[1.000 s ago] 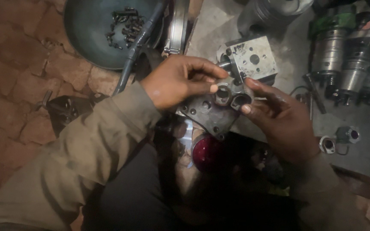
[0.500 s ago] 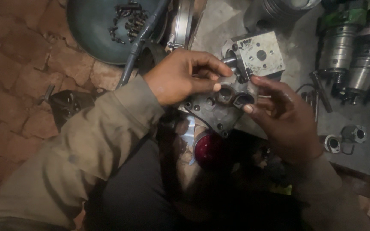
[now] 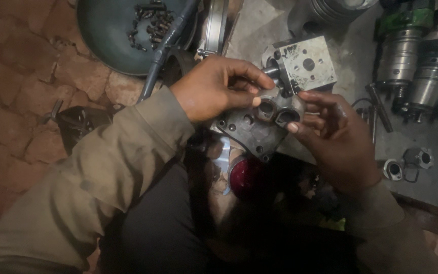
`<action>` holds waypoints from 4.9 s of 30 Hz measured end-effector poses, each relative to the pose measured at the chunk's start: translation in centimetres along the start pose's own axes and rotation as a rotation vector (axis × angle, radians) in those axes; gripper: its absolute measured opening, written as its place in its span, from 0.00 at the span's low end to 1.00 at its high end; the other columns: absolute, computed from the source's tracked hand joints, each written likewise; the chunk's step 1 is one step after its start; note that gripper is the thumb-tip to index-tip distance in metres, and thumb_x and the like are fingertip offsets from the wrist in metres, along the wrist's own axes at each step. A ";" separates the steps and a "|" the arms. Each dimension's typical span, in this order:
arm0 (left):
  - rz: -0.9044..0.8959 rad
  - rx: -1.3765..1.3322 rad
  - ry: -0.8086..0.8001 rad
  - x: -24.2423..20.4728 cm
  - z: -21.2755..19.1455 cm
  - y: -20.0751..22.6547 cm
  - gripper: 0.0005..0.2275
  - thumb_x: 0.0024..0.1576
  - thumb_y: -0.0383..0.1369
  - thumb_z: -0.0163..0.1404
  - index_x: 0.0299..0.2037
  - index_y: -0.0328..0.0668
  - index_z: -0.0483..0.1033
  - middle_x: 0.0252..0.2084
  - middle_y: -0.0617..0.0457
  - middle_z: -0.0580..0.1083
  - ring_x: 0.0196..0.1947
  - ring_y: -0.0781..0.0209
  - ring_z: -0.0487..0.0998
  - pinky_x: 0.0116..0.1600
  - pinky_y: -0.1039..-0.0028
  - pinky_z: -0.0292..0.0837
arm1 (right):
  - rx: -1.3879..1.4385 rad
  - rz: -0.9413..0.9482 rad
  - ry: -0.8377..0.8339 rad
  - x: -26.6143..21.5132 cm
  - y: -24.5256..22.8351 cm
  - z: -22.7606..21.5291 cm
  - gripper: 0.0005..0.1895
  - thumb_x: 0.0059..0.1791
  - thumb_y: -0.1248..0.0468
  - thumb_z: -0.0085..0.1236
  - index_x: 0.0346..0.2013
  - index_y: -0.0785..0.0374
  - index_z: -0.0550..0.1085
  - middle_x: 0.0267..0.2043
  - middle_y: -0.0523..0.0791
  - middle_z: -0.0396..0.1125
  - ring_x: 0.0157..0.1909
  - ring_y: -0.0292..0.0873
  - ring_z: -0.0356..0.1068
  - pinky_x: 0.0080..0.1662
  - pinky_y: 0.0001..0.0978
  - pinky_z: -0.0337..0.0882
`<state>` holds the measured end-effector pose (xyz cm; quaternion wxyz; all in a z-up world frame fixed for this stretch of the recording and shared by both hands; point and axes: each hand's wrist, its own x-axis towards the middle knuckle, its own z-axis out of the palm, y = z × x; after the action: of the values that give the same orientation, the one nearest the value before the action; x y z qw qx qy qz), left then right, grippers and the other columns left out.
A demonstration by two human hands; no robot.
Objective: The person assembles small engine components by hand, inserting a ring into a metal housing and using a tool to press it into place. They then attach the housing to a larger engine block and tighten it with a wrench.
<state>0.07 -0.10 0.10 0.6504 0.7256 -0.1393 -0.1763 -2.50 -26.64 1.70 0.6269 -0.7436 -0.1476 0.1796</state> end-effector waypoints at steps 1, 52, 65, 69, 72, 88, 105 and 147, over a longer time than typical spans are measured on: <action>-0.002 0.001 0.000 0.0 0.0 0.0 0.13 0.56 0.22 0.58 0.51 0.38 0.80 0.49 0.54 0.80 0.49 0.68 0.80 0.60 0.75 0.78 | 0.007 0.006 0.002 0.0 0.0 0.0 0.25 0.50 0.70 0.60 0.60 0.68 0.65 0.58 0.53 0.65 0.60 0.46 0.72 0.60 0.36 0.77; -0.108 -0.566 -0.013 -3.4 0.4 3.0 0.33 0.57 0.45 0.57 0.69 0.36 0.64 0.63 0.44 0.70 0.61 0.52 0.75 0.58 0.63 0.80 | 0.636 0.107 -0.108 2.0 -1.2 0.1 0.17 0.50 0.70 0.58 0.54 0.61 0.71 0.58 0.49 0.70 0.58 0.46 0.71 0.57 0.46 0.73; -0.009 -0.592 -0.048 -2.7 2.1 1.9 0.32 0.61 0.46 0.54 0.71 0.34 0.62 0.63 0.40 0.71 0.63 0.49 0.75 0.69 0.56 0.74 | 0.534 0.214 0.023 1.8 -1.9 0.5 0.19 0.49 0.67 0.59 0.55 0.65 0.71 0.53 0.49 0.71 0.50 0.42 0.74 0.50 0.34 0.78; 0.040 -0.428 0.023 -2.8 2.8 1.5 0.32 0.59 0.44 0.56 0.71 0.33 0.65 0.58 0.41 0.74 0.58 0.52 0.77 0.66 0.63 0.74 | 0.536 0.257 0.019 1.5 -1.6 0.9 0.20 0.48 0.67 0.60 0.55 0.65 0.70 0.49 0.49 0.70 0.47 0.43 0.74 0.48 0.34 0.78; 0.095 -0.467 0.042 -3.0 3.4 1.2 0.30 0.59 0.40 0.58 0.69 0.32 0.66 0.58 0.46 0.74 0.58 0.58 0.76 0.66 0.68 0.73 | 0.555 0.251 -0.023 1.8 -0.9 1.1 0.20 0.49 0.68 0.60 0.56 0.66 0.70 0.48 0.50 0.69 0.46 0.43 0.73 0.48 0.34 0.77; 0.155 0.613 0.413 -4.2 5.0 2.2 0.29 0.44 0.42 0.68 0.53 0.35 0.77 0.45 0.45 0.75 0.43 0.52 0.80 0.48 0.67 0.77 | 0.221 0.152 -0.006 1.7 2.8 -1.4 0.15 0.52 0.67 0.57 0.53 0.69 0.73 0.44 0.48 0.72 0.41 0.39 0.75 0.43 0.31 0.79; 0.149 1.119 0.409 -3.1 8.4 2.0 0.29 0.43 0.50 0.67 0.41 0.29 0.76 0.47 0.39 0.71 0.42 0.43 0.75 0.39 0.59 0.78 | -0.374 0.111 0.076 0.2 0.4 -0.6 0.15 0.49 0.62 0.61 0.49 0.61 0.77 0.42 0.45 0.76 0.41 0.39 0.75 0.45 0.32 0.74; 0.012 0.103 0.780 -6.3 1.1 2.7 0.14 0.61 0.41 0.59 0.37 0.35 0.82 0.29 0.60 0.75 0.30 0.72 0.71 0.36 0.80 0.68 | -1.020 0.030 -0.325 2.7 -5.0 4.7 0.36 0.45 0.55 0.62 0.68 0.43 0.64 0.47 0.48 0.67 0.36 0.53 0.75 0.39 0.45 0.76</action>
<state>-6.03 1.31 3.17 0.6183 0.7689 0.1054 0.1238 -2.21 -20.47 5.74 0.1522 -0.9184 -0.3009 0.2067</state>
